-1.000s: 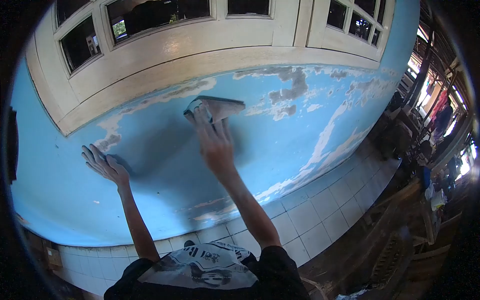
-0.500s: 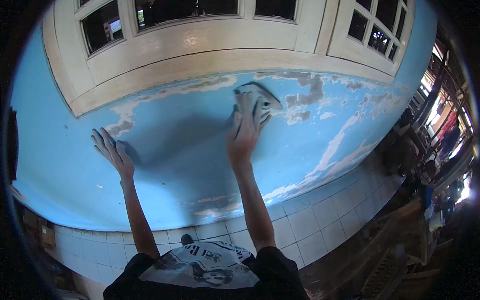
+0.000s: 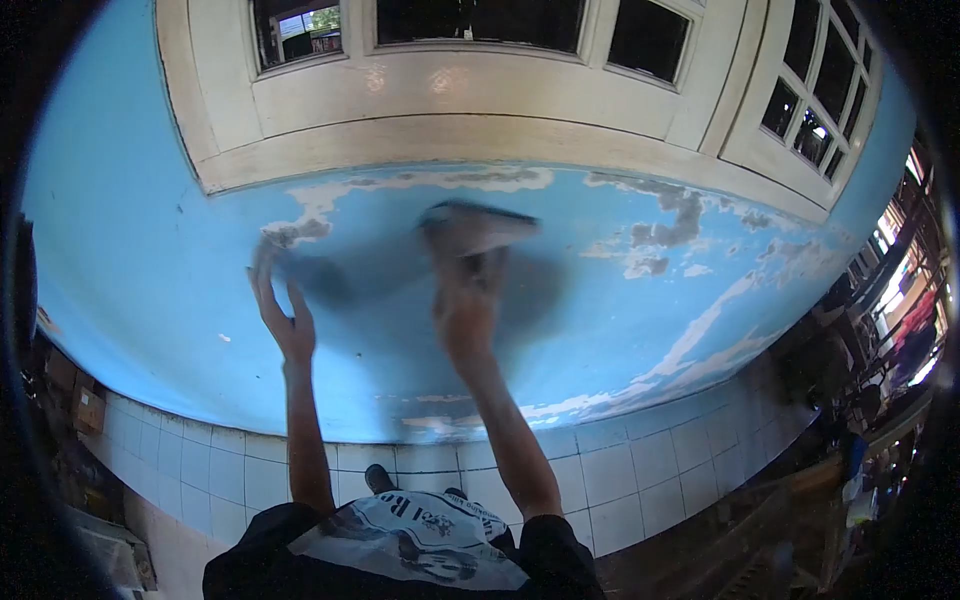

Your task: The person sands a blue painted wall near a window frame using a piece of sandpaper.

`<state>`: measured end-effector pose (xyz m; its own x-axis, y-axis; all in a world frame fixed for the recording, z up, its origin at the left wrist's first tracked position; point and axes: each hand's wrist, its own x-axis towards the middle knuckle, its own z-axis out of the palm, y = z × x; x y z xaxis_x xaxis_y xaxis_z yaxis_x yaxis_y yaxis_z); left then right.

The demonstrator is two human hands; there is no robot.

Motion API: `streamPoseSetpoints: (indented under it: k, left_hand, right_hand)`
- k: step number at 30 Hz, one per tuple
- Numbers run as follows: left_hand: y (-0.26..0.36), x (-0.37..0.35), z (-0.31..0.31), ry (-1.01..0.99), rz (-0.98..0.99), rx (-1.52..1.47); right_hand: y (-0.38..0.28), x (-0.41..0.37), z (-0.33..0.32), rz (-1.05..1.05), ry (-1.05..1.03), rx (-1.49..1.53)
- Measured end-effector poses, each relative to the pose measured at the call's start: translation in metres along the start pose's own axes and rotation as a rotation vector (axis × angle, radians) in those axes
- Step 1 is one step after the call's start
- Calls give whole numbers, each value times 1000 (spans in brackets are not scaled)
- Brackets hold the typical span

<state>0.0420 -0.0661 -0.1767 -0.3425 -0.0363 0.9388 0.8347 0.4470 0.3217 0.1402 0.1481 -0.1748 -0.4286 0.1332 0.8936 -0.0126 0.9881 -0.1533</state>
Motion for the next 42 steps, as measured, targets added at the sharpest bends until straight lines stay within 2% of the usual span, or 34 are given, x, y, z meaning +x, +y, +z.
streamPoseSetpoints:
  k: [2, 3, 4, 5, 7, 9, 10, 12, 13, 15, 17, 22, 25, 26, 28, 30, 32, 35, 37, 38, 39, 42]
  left_hand:
    - [28, -16, 5, 76, 105, -133]
    - [35, -28, 8, -6, 119, -273]
    - [52, -25, 11, -75, 243, -363]
    - [69, -20, 12, -170, 300, -343]
    - [86, -13, 19, -294, 125, -419]
    - [93, 2, 24, -323, 69, -396]
    - [92, 8, 24, -364, 21, -390]
    - [80, 13, 25, -383, 13, -350]
    - [75, 13, 28, -410, -2, -323]
    - [66, 8, 36, -385, 19, -259]
    - [62, 1, 45, -365, 35, -196]
    - [72, 0, 55, -284, -140, -365]
    - [82, 6, 61, -193, -218, -312]
    - [82, 6, 66, -193, -219, -304]
    - [82, 4, 76, -151, -135, -45]
    - [92, 3, 88, -101, -179, -38]
    - [105, -1, 100, -85, -202, 107]
    - [138, -28, 123, -149, -128, 42]
    - [155, -36, 127, -178, -208, 25]
    - [155, -35, 125, -176, -238, 48]
    - [153, -31, 124, -92, -289, 36]
    - [156, 3, 114, 116, -484, -112]
  right_hand:
    - [-21, -6, 14, -47, -59, 56]
    - [-28, -9, 18, -84, -124, 112]
    - [-32, -7, 15, -95, -128, 118]
    - [-34, -2, 9, -101, -157, 167]
    - [-34, -1, 8, -120, -199, 231]
    - [-27, 0, 16, -272, -227, 349]
    - [-25, 3, 15, -283, -225, 359]
    - [-19, 13, 12, -482, -266, 193]
    - [-15, 15, 10, -492, -266, 190]
    - [-9, 18, 2, -552, -292, 60]
    - [-3, 27, -12, -586, -267, 71]
    - [24, 44, -51, -687, -156, 147]
    - [60, 65, -62, -718, -145, 86]
    - [70, 85, -63, -773, -89, 45]
    - [83, 115, -66, -826, -44, 26]
    - [92, 141, -70, -962, -7, 68]
    - [94, 156, -74, -1036, -1, 124]
    - [96, 174, -74, -1144, -1, 246]
    - [96, 186, -74, -1191, 2, 317]
    - [96, 189, -74, -1162, -70, 383]
    - [96, 190, -74, -1133, -147, 447]
    - [97, 189, -71, -1153, -144, 512]
